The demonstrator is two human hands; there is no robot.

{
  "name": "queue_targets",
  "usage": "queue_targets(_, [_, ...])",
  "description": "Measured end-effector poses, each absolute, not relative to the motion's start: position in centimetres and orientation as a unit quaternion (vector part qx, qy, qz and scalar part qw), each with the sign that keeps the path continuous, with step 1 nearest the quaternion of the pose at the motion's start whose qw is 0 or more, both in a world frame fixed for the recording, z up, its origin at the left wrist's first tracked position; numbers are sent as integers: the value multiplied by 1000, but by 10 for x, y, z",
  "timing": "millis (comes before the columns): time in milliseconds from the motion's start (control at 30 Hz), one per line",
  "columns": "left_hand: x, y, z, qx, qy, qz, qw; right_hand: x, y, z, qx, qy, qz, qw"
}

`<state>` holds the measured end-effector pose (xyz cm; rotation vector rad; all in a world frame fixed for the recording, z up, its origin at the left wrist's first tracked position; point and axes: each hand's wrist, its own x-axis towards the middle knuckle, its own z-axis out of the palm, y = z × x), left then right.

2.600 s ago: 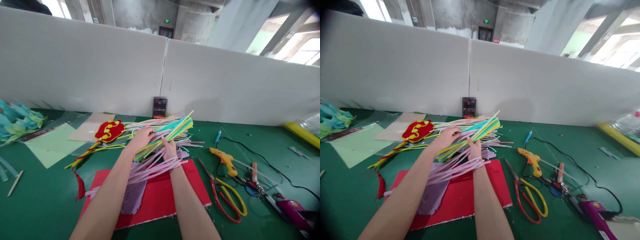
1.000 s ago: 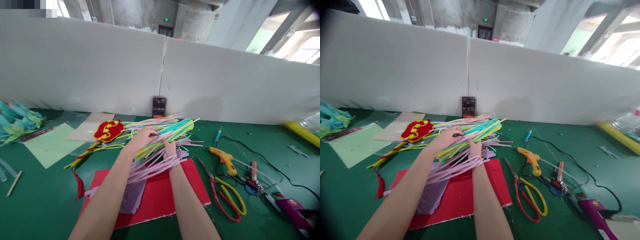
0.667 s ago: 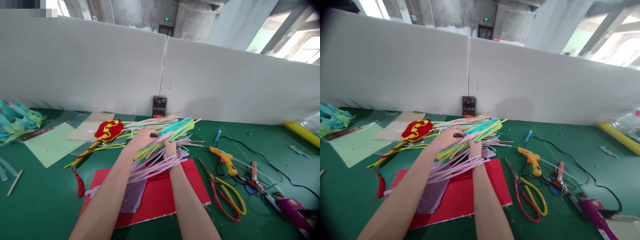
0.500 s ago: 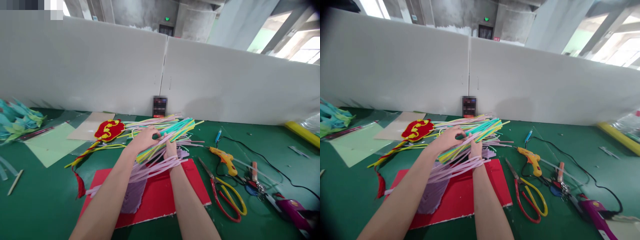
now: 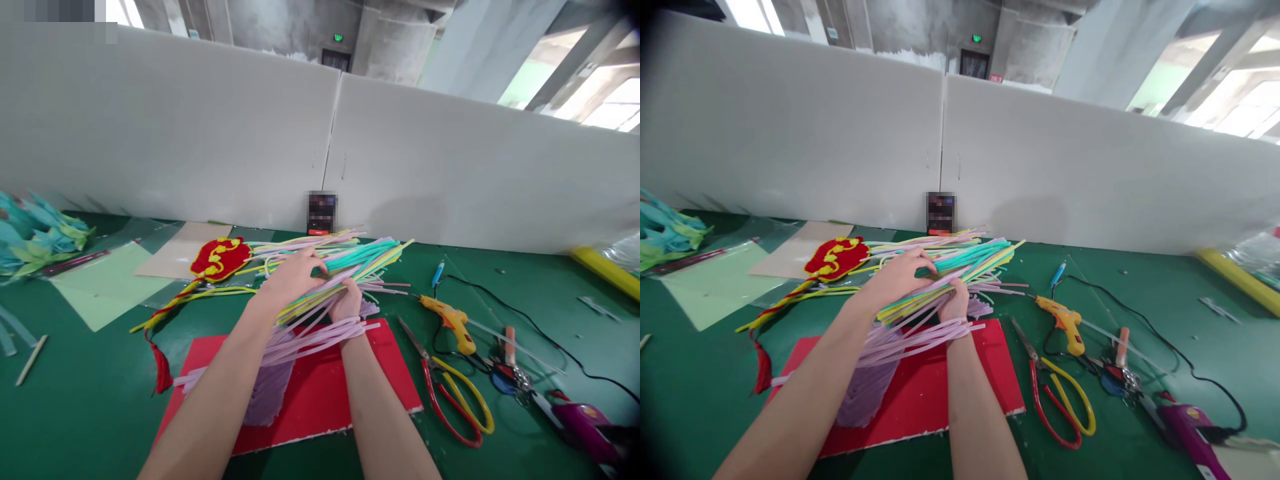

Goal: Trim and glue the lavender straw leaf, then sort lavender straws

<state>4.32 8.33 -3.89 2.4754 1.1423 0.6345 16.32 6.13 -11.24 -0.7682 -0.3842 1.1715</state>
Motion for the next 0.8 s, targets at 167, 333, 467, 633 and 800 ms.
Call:
queue_targets(167, [56,70,-31,877,426,201,99,166,60,-111,-308,-238,540,746])
queue_targets(333, [71,56,-27,885,428,180,24,169,61,-116,-336,-253,503,755])
queue_targets(467, [73,53,-25,887,430,168,21,169,63,-121,-359,-254,487,755])
queue_targets(633, [73,56,-26,888,429,162,20,170,64,-123,-363,-264,494,745])
queue_targets(800, [75,57,-25,880,444,164,31,171,64,-124,-334,-252,521,744])
